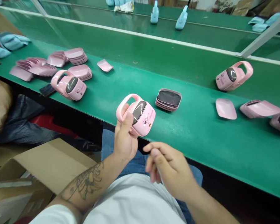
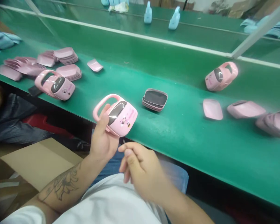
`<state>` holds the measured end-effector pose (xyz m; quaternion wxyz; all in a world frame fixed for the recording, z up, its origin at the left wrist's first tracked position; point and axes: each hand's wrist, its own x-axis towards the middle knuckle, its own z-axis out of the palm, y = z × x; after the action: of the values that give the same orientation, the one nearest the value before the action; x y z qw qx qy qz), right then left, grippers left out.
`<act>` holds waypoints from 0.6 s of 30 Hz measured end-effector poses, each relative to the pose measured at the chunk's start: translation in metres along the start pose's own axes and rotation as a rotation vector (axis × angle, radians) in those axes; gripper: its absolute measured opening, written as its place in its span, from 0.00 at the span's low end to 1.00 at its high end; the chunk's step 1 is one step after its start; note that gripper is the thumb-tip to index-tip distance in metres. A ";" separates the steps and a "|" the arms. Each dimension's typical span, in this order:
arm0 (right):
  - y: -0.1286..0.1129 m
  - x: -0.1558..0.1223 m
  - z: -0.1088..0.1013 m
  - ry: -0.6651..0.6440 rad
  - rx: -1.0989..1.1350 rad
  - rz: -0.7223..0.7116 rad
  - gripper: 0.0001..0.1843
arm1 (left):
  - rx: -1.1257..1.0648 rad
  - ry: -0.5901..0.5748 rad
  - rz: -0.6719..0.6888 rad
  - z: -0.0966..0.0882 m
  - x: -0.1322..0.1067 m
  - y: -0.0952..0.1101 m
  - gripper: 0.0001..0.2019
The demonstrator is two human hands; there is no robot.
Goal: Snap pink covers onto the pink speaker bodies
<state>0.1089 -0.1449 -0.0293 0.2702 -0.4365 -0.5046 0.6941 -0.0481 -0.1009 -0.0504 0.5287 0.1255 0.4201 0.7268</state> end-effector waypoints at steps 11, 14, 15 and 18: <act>-0.004 0.037 0.028 -0.133 0.323 0.127 0.21 | 0.218 0.106 0.069 -0.003 -0.015 0.000 0.30; -0.004 0.038 0.025 -0.166 0.346 0.146 0.20 | 0.259 0.112 0.091 -0.005 -0.015 -0.001 0.30; -0.004 0.038 0.025 -0.171 0.355 0.151 0.20 | 0.272 0.107 0.102 -0.006 -0.015 -0.002 0.30; -0.003 0.038 0.026 -0.168 0.381 0.152 0.19 | 0.305 0.092 0.146 -0.007 -0.014 -0.003 0.32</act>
<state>0.0674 -0.1249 -0.0360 0.2517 -0.3549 -0.3507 0.8293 -0.0447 -0.1165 -0.0536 0.4296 0.2013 0.5390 0.6960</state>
